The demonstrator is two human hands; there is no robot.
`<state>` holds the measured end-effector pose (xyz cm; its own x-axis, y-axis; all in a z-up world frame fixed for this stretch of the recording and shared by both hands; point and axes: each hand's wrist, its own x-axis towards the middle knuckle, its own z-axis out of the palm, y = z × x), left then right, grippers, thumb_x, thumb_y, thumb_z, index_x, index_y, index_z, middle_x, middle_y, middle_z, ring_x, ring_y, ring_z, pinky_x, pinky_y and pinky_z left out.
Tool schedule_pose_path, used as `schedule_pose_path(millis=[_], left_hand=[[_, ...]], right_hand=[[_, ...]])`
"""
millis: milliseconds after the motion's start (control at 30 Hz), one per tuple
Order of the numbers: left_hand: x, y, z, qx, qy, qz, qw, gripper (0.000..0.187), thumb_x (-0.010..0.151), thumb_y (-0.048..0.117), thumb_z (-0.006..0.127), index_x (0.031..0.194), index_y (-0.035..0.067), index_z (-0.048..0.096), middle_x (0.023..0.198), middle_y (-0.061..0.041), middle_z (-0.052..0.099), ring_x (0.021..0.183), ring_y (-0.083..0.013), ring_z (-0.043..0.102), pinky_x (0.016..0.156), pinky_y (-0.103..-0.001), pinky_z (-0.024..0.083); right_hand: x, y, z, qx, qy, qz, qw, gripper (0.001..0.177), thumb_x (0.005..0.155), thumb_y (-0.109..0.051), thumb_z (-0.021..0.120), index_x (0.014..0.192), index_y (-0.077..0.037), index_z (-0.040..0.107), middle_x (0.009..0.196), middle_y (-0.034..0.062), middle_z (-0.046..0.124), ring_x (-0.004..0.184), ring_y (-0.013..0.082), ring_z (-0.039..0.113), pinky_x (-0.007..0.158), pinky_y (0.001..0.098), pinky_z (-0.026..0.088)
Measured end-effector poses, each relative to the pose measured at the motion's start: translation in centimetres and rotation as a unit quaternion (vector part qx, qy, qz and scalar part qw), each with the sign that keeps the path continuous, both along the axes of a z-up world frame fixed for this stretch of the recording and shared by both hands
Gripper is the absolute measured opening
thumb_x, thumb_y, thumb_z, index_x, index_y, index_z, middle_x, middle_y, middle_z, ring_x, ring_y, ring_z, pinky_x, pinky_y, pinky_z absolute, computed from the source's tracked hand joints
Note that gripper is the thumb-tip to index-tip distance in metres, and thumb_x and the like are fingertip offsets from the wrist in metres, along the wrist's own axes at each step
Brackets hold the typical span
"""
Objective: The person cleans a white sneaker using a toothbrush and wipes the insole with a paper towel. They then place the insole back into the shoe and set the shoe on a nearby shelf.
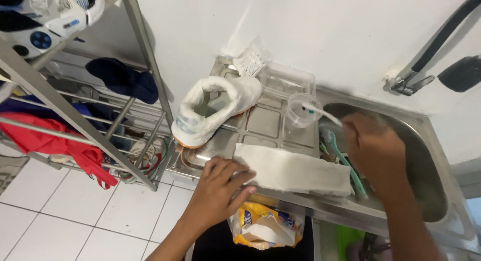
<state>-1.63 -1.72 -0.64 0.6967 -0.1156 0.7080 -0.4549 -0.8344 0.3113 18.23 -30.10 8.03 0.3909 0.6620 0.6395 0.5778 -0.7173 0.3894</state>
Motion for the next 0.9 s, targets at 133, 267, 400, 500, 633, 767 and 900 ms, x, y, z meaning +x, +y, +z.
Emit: schedule_pose_path(millis=[133,267,400,500,633,767,900], left_hand=[[-0.5,-0.5,-0.1,-0.005,0.0,-0.008,1.0,0.03,0.102,0.032,0.065,0.118,0.008,0.071,0.11,-0.007,0.065,0.106,-0.0259,0.058,0.096,-0.045,0.04],[-0.6,-0.9,-0.5,0.003,0.002,-0.001,1.0,0.03,0.1,0.033,0.067,0.122,0.013,0.069,0.113,-0.005,0.066,0.107,-0.0245,0.059,0.097,-0.046,0.037],[-0.8,-0.9,-0.4,0.002,-0.009,0.003,1.0,0.026,0.101,0.031,0.064,0.122,0.016,0.068,0.112,0.0,0.067,0.107,-0.0215,0.061,0.099,-0.044,0.035],[-0.9,-1.0,-0.7,0.004,0.004,0.016,1.0,0.027,0.102,0.032,0.061,0.121,0.017,0.07,0.114,0.001,0.067,0.108,-0.0212,0.061,0.099,-0.045,0.034],[-1.0,-1.2,-0.4,-0.007,-0.001,0.015,1.0,0.026,0.101,0.032,0.062,0.12,0.016,0.068,0.113,0.001,0.066,0.105,-0.0208,0.06,0.097,-0.044,0.034],[-1.1,-1.2,-0.5,-0.004,0.0,0.011,1.0,0.026,0.101,0.032,0.062,0.121,0.016,0.068,0.115,0.001,0.065,0.108,-0.0202,0.061,0.097,-0.044,0.034],[-1.4,-1.1,0.0,-0.009,-0.013,0.0,1.0,0.032,0.103,0.031,0.061,0.127,0.01,0.067,0.121,-0.003,0.07,0.113,-0.0223,0.063,0.1,-0.043,0.036]], right_hand=[[-9.5,1.5,-2.4,0.155,0.434,-0.233,0.856,0.046,0.108,-0.048,0.036,0.113,-0.013,0.066,0.077,0.0076,0.069,0.062,0.021,0.065,0.053,0.0327,0.053],[-16.1,4.3,-8.5,0.235,0.427,-0.172,0.856,0.029,0.099,-0.04,0.05,0.114,-0.025,0.07,0.103,-0.0011,0.077,0.093,0.025,0.073,0.079,0.0432,0.053],[-15.8,3.8,-9.4,0.278,0.4,-0.146,0.861,0.021,0.099,-0.031,0.055,0.107,-0.018,0.07,0.091,0.0057,0.079,0.08,0.0308,0.075,0.068,0.0443,0.052],[-15.1,1.9,-9.0,0.258,0.368,-0.19,0.873,0.024,0.102,-0.034,0.052,0.11,-0.018,0.069,0.091,0.0047,0.077,0.077,0.0294,0.073,0.069,0.0435,0.052],[-14.6,0.5,-7.7,0.272,0.391,-0.232,0.848,0.025,0.103,-0.031,0.05,0.114,-0.017,0.068,0.095,0.0051,0.076,0.08,0.0278,0.071,0.07,0.0428,0.051],[-15.1,0.2,-6.5,0.292,0.386,-0.263,0.835,0.027,0.105,-0.029,0.051,0.12,-0.014,0.068,0.096,0.0064,0.077,0.079,0.0266,0.071,0.072,0.0421,0.053],[-16.5,1.8,-6.8,0.277,0.38,-0.24,0.849,0.031,0.105,-0.037,0.044,0.116,-0.019,0.066,0.109,0.0061,0.076,0.097,0.0332,0.072,0.078,0.0479,0.055]])
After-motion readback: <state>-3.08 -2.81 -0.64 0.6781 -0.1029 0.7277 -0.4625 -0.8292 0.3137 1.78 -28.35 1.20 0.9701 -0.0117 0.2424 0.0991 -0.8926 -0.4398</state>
